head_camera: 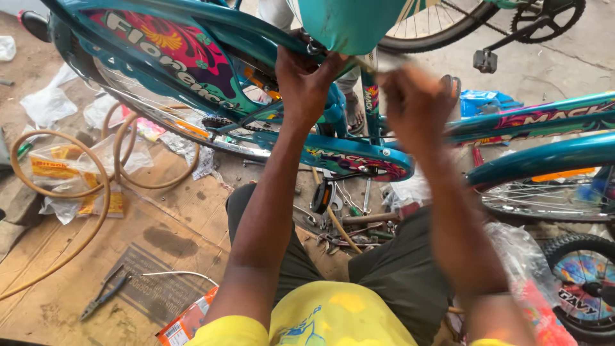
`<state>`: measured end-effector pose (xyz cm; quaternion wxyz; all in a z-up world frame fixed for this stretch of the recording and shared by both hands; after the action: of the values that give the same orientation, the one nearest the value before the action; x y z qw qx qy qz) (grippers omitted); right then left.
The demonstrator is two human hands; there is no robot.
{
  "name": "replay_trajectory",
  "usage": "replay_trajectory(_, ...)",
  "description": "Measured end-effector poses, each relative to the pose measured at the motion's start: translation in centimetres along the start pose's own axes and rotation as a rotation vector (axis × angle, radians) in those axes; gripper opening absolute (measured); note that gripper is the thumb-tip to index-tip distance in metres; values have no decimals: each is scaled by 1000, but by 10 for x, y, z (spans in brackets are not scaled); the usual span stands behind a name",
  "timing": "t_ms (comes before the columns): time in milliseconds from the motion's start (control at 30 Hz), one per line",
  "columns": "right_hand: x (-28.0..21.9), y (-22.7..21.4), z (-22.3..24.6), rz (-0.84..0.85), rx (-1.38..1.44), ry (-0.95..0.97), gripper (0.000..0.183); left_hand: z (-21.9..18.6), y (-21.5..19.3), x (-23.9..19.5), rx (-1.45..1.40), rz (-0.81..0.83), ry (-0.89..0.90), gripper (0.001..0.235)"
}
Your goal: The person sits on the floor and uses a wrench to tighten bolts on the bicycle frame near the seat post. They repeatedly adjust the wrench and reposition their hands to secure the connection.
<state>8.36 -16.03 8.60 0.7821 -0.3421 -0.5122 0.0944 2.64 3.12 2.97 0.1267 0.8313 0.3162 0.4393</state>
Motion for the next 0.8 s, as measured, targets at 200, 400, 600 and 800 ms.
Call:
replay_trajectory(200, 63, -34, 3, 233, -350, -179, 20, -3, 2, 2, 33, 2, 12, 45)
replay_trajectory(400, -20, 56, -4, -210, 113, 135, 9, 1, 1, 0, -2, -31, 6, 47)
replay_trajectory(600, -50, 99, -2, -107, 698, 534, 8, 5, 0, -1, 13, -32, -8, 46)
replay_trajectory(800, 33, -18, -14, 228, -231, -22, 14, 0, 0, -1, 59, -12, -8, 48)
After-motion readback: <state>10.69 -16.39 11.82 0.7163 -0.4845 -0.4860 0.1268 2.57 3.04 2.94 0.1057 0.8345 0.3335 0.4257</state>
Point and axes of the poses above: each hand's wrist, its own x-axis towards the middle knuckle, its own y-axis out of the palm, z = x × y, the point moved 5 cm from there along x, towards the middle knuckle, and after that the axes turned 10 degrees about y, right-handed, at the moved point
